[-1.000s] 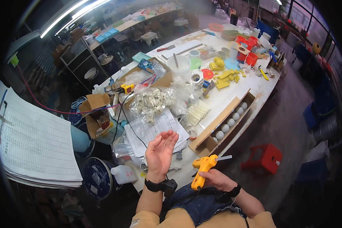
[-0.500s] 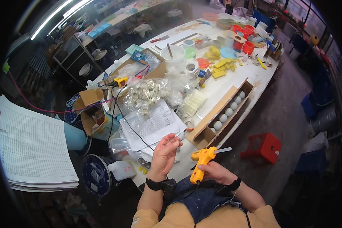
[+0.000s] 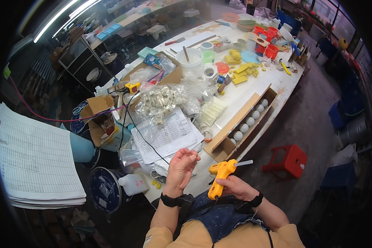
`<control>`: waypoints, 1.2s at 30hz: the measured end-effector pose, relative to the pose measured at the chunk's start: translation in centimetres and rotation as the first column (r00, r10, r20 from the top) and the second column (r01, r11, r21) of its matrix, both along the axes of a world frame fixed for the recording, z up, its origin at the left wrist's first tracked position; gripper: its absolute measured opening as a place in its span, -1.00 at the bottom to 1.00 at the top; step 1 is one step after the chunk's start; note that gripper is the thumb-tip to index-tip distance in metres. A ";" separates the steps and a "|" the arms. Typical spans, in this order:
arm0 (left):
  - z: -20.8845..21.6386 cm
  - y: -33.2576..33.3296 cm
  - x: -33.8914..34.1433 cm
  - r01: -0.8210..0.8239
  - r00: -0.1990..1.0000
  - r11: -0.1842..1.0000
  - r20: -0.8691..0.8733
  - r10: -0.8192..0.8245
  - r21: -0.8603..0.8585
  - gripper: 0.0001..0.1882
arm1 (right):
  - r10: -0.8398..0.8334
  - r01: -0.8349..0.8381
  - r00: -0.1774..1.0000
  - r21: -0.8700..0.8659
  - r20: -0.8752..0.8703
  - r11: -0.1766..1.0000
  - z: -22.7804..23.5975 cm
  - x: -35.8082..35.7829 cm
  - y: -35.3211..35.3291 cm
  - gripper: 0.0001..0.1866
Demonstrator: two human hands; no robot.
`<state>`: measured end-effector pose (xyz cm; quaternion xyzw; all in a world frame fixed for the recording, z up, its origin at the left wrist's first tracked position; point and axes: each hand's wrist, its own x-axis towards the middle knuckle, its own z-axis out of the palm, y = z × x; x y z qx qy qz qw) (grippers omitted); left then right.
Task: Applying hot glue to white spherical components arranged in a wooden mold.
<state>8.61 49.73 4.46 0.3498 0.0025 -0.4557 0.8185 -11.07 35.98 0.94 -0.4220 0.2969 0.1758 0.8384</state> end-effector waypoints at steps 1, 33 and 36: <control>0.0 0.0 0.0 0.003 1.000 1.000 -0.004 -0.003 -0.001 -0.78 | 0.002 -0.002 1.000 0.005 0.004 1.000 0.0 0.0 0.0 -0.55; 0.3 2.0 -1.8 -0.213 0.963 0.962 0.202 0.177 0.171 -0.85 | 0.070 -0.069 0.997 -0.012 0.033 0.998 0.7 0.6 -0.5 -0.51; 0.3 2.7 -2.7 -0.257 0.954 0.940 0.215 0.209 0.226 -0.91 | 0.105 -0.104 0.994 -0.005 0.030 0.995 0.9 1.0 -0.8 -0.50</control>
